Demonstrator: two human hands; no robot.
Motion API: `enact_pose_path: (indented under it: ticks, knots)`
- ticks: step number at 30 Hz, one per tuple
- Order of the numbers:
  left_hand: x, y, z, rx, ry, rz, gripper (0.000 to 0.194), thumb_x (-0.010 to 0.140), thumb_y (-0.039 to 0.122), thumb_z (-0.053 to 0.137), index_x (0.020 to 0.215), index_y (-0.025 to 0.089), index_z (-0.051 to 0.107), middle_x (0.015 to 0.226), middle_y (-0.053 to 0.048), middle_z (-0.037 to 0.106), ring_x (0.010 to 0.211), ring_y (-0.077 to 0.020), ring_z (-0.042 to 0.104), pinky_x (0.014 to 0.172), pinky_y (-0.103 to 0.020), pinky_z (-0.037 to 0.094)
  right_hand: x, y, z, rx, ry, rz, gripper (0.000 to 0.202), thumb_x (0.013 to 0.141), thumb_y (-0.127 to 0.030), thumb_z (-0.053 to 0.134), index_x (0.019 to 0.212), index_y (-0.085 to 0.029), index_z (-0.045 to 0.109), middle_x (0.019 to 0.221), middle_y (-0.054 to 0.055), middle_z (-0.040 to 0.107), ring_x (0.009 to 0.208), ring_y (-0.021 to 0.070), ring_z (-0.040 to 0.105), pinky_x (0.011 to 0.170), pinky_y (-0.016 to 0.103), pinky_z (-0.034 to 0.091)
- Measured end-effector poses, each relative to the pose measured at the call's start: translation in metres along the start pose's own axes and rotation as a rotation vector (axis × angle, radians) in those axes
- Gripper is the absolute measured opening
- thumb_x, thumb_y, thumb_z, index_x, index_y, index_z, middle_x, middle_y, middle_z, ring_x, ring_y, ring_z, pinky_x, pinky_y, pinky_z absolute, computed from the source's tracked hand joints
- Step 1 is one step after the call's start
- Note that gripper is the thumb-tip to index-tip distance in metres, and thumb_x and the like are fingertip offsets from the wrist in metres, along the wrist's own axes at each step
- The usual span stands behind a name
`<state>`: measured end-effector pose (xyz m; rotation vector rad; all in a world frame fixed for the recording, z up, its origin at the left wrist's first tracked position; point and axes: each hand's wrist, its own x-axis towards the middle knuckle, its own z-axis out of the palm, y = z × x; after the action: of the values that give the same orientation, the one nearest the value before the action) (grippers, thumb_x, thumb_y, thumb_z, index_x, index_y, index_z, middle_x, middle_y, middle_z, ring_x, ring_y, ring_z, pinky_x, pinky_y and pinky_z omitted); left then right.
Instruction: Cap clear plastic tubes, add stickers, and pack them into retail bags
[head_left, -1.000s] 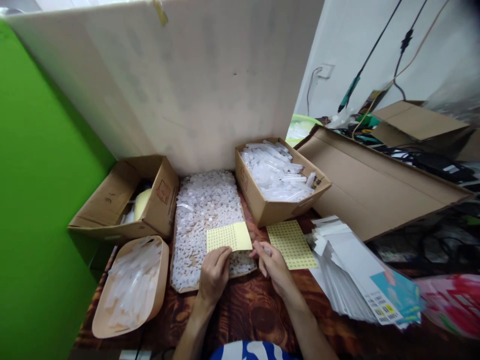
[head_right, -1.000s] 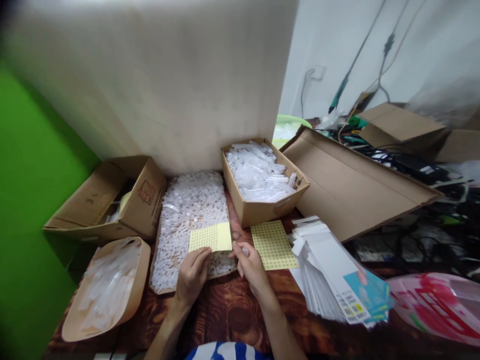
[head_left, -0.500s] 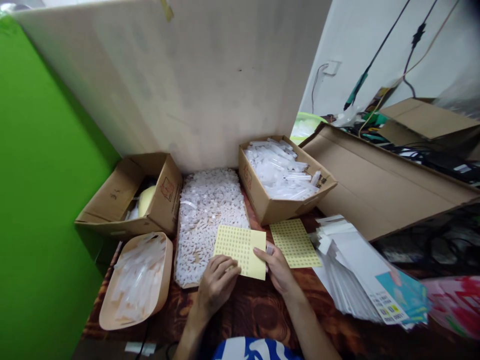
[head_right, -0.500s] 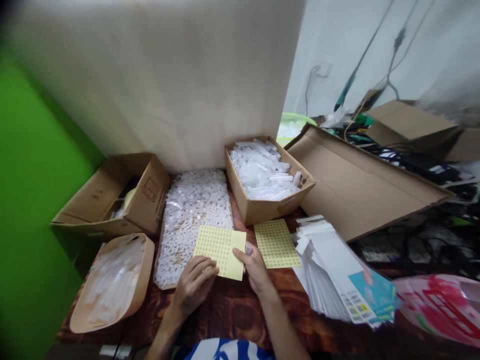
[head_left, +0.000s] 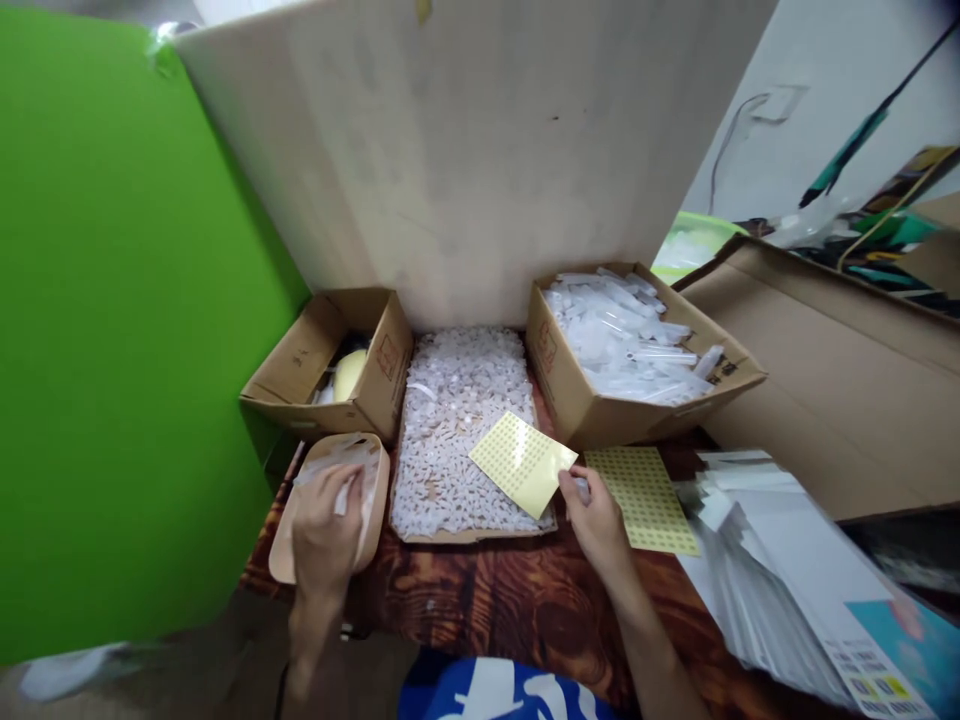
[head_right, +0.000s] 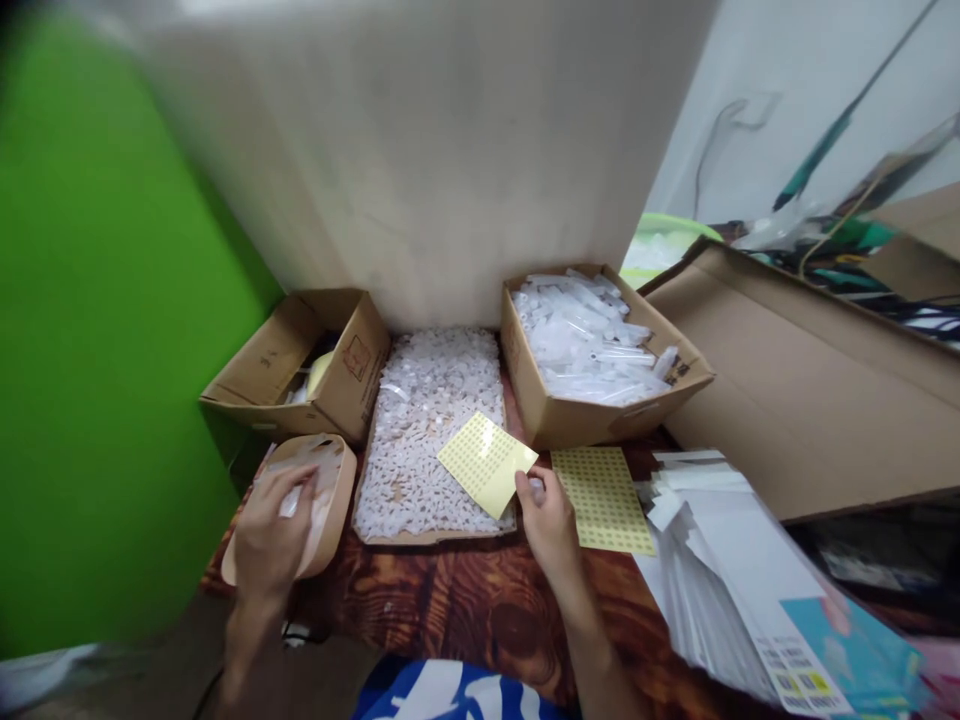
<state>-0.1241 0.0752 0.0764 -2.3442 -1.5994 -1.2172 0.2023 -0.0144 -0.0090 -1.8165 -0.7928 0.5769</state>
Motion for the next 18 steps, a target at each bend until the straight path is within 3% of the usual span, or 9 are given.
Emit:
enact_pose_path:
  ticks: [4, 6, 8, 13, 16, 18]
  knots:
    - [0.002, -0.031, -0.017, 0.097, -0.16, -0.201, 0.024, 0.093, 0.033, 0.052, 0.094, 0.02, 0.072, 0.098, -0.008, 0.076, 0.09, -0.0254, 0.071, 0.083, -0.035, 0.054, -0.002, 0.005, -0.009, 0.032, -0.167, 0.008, 0.051, 0.092, -0.063, 0.045, 0.083, -0.019, 0.069, 0.065, 0.005, 0.062, 0.063, 0.022, 0.057, 0.06, 0.031, 0.042]
    - [0.002, -0.031, -0.016, 0.087, -0.259, -0.215, 0.026, 0.091, 0.037, 0.052, 0.091, 0.021, 0.073, 0.097, -0.008, 0.077, 0.092, -0.0272, 0.071, 0.083, -0.036, 0.054, -0.004, 0.005, -0.013, 0.029, -0.27, -0.022, 0.048, 0.093, -0.059, 0.047, 0.085, -0.019, 0.071, 0.066, 0.003, 0.061, 0.065, 0.0211, 0.057, 0.062, 0.03, 0.042]
    - [0.002, -0.023, -0.009, 0.023, -0.287, -0.181, 0.029, 0.091, 0.041, 0.052, 0.089, 0.021, 0.073, 0.095, -0.008, 0.077, 0.092, -0.028, 0.071, 0.082, -0.037, 0.054, -0.007, 0.003, -0.016, 0.035, -0.345, -0.046, 0.042, 0.092, -0.054, 0.049, 0.088, -0.019, 0.073, 0.064, 0.001, 0.059, 0.066, 0.0205, 0.057, 0.065, 0.029, 0.041]
    - [0.011, 0.027, 0.026, -0.325, -0.265, -0.09, 0.028, 0.092, 0.044, 0.058, 0.095, 0.022, 0.074, 0.093, -0.004, 0.076, 0.08, -0.0217, 0.07, 0.073, -0.03, 0.055, -0.011, 0.005, -0.018, 0.202, -0.283, 0.012, 0.039, 0.089, -0.042, 0.043, 0.074, -0.018, 0.069, 0.049, -0.004, 0.038, 0.049, 0.0151, 0.038, 0.052, 0.027, 0.029]
    - [0.022, 0.075, 0.054, -0.546, -0.292, -0.029, 0.023, 0.092, 0.04, 0.061, 0.095, 0.022, 0.074, 0.092, -0.003, 0.075, 0.08, -0.0191, 0.069, 0.074, -0.028, 0.054, -0.011, 0.008, -0.02, 0.317, -0.177, 0.017, 0.032, 0.085, -0.038, 0.045, 0.072, -0.018, 0.067, 0.05, -0.006, 0.031, 0.049, 0.0137, 0.03, 0.05, 0.027, 0.022]
    - [0.026, 0.112, 0.074, -0.671, -0.37, 0.014, 0.021, 0.094, 0.037, 0.06, 0.094, 0.021, 0.073, 0.09, -0.003, 0.074, 0.081, -0.0182, 0.068, 0.074, -0.027, 0.053, -0.012, 0.008, -0.024, 0.348, -0.112, 0.008, 0.029, 0.085, -0.038, 0.047, 0.072, -0.018, 0.065, 0.052, -0.006, 0.029, 0.05, 0.0135, 0.028, 0.051, 0.027, 0.021]
